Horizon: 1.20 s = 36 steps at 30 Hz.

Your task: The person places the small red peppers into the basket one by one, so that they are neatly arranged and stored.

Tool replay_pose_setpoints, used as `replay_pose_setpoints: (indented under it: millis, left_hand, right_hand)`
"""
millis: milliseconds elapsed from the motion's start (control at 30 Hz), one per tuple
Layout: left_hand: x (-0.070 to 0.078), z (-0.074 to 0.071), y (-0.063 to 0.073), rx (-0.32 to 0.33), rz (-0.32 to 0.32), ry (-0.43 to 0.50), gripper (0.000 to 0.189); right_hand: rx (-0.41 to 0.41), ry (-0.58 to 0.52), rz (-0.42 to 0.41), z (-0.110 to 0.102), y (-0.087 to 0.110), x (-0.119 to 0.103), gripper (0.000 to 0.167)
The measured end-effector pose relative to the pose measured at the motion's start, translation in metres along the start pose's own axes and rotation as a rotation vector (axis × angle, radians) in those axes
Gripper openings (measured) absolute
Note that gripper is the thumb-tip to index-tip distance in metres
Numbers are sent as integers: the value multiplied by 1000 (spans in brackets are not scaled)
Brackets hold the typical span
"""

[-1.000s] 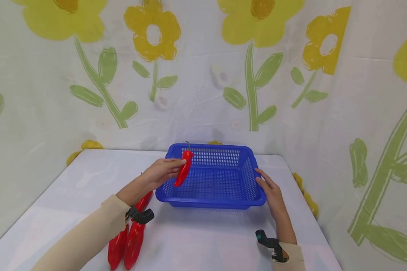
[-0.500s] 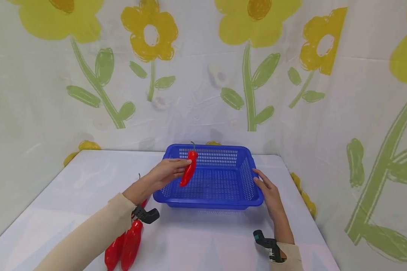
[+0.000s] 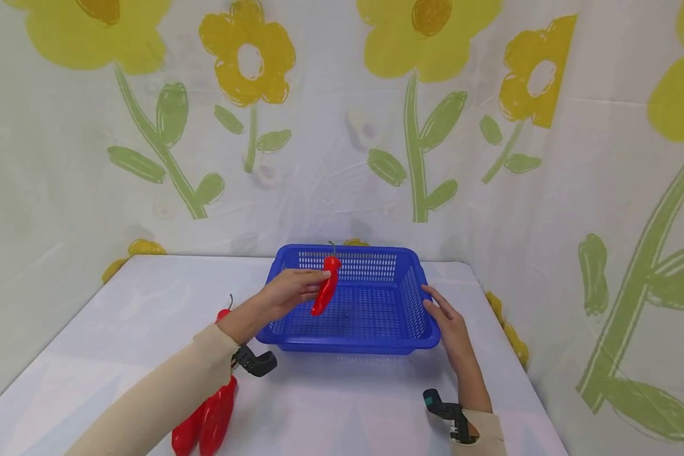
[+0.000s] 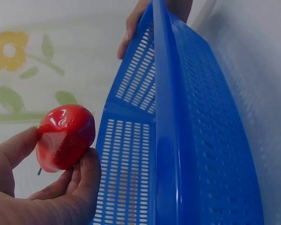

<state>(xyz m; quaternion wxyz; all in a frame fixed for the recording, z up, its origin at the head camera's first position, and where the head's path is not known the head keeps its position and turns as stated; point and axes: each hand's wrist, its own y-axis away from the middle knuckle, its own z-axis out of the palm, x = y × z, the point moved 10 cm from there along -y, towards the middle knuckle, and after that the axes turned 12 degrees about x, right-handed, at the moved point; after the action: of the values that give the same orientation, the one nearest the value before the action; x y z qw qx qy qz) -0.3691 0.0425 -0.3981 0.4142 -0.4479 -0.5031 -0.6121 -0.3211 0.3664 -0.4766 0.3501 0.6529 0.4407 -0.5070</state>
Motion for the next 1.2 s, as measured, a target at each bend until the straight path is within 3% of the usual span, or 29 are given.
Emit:
replay_pose_setpoints:
  millis: [1200]
  left_hand:
    - [-24,57,-15,-56,-55,-39,47]
  right_hand:
    - [-8,-20,-12,1,2,-1,61]
